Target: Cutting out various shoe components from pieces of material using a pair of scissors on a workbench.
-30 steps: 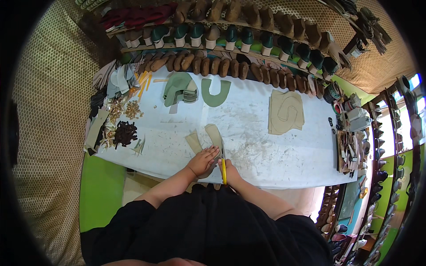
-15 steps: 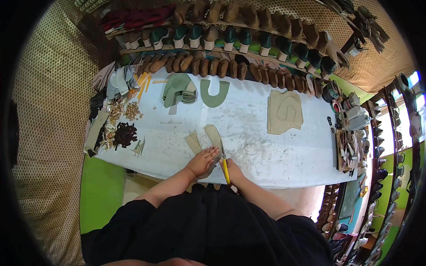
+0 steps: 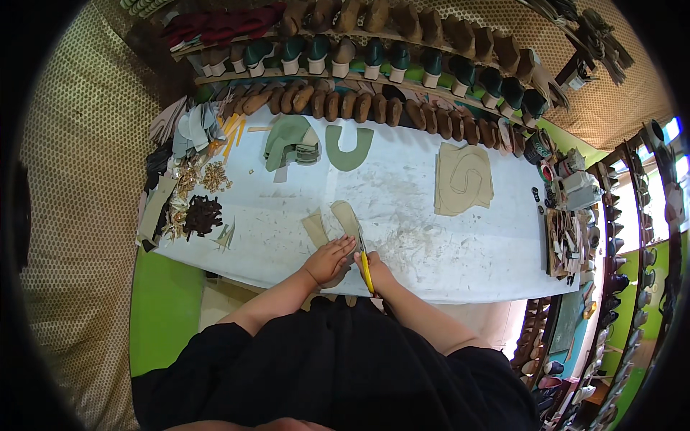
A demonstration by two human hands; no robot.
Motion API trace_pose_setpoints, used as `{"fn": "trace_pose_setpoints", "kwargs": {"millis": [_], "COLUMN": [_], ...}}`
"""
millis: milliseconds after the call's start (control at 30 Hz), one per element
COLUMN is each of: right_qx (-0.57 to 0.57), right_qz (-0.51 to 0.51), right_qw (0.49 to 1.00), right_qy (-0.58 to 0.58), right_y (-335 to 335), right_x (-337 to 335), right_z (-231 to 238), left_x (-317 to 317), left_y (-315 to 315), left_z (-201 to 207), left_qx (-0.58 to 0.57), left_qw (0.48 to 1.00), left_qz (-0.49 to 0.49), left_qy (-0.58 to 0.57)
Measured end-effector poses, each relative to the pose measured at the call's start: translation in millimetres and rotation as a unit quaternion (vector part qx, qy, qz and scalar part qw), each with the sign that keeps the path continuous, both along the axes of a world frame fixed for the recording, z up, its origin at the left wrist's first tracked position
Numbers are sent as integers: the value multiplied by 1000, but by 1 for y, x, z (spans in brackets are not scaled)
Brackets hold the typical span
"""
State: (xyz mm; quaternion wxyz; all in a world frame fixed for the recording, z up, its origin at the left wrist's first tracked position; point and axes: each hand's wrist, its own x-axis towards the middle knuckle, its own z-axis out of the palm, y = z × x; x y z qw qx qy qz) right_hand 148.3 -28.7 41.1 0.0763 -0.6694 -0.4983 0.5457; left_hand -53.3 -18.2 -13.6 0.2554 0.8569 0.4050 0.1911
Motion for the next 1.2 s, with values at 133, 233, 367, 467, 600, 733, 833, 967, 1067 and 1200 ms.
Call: {"fn": "trace_pose_setpoints", "kwargs": {"millis": [133,233,367,467,600,733,833,967,1067,1200], "right_qx": [8,17,51,46,98,49,63,-9,18,55], "right_qz": [-3,42,48,45,45,50,56,41,35,48], "right_qw": [1000,999,997,998,994,997,996,999,999,997], "right_qy": [-3,-16,-27,-11,-23,-18,-9,9,15,-17], "right_y": [-1,3,2,1,-2,3,6,11,12,12], "right_x": [-2,1,5,6,9,11,18,18,13,11], "right_z": [6,3,-12,-14,-23,-2,-2,9,10,4], "left_x": [-1,0,0,0,0,-1,-3,-2,-3,-2], "left_y": [-1,0,0,0,1,-1,-1,-1,-2,-2], "left_z": [0,0,-1,-1,2,2,-1,4,4,3], "left_qx": [7,7,7,-4,-7,-2,11,12,15,10], "left_qw": [1000,1000,1000,1000,1000,1000,1000,1000,1000,1000], "left_qz": [3,4,7,2,0,4,-8,-14,-18,-19], "left_qy": [-2,-12,-14,-4,-4,-12,0,-9,-11,-12]}}
